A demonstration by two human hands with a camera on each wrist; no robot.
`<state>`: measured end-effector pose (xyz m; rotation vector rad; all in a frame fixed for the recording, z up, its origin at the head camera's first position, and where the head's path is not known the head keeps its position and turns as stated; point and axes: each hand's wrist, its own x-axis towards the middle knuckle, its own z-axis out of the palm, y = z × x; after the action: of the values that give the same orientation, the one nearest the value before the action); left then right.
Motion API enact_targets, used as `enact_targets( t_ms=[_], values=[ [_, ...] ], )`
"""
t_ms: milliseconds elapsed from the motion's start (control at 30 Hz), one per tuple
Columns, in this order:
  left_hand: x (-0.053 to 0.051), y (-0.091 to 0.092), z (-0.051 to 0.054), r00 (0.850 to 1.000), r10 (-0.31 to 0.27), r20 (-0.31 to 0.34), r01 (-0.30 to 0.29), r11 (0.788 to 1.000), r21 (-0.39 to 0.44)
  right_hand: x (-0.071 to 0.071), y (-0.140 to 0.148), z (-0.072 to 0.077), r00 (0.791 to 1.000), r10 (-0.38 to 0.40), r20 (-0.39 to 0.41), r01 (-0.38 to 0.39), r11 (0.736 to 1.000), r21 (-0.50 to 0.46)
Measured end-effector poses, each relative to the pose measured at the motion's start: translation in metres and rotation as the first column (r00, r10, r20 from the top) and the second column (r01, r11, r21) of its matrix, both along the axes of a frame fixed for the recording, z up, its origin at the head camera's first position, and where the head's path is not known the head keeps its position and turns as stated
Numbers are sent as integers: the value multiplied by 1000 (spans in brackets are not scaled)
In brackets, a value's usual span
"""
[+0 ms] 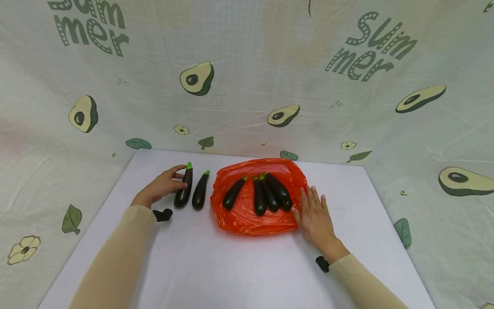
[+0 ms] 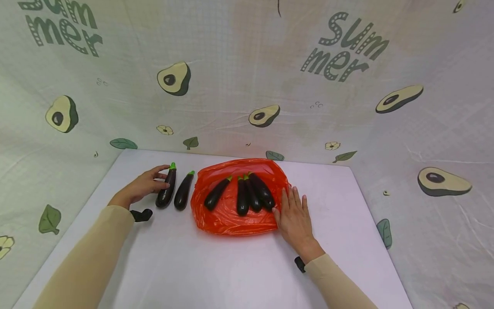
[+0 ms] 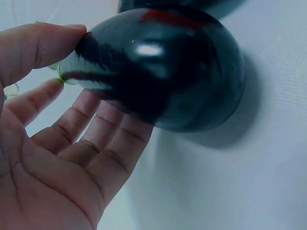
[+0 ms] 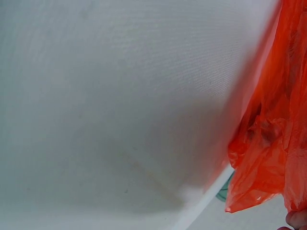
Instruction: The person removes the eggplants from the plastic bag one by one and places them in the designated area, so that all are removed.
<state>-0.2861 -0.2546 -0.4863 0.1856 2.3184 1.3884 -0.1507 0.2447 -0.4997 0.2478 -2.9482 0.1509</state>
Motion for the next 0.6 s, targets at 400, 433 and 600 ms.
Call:
enact_targets(
  t_ms=[400,433,600],
  values=[
    [-3,4,-6,998,26,65,-24,999,-24,1,-1,1,999,17,-43,-17,1000,-6],
    [-3,5,-6,998,24,63,-22,999,-31,1,-1,1,999,16,-39,-17,1000,-5],
    [-4,10,-7,998,30,50,-28,998,-51,1,-1,1,1000,11,-22,-11,1000,9]
  ],
)
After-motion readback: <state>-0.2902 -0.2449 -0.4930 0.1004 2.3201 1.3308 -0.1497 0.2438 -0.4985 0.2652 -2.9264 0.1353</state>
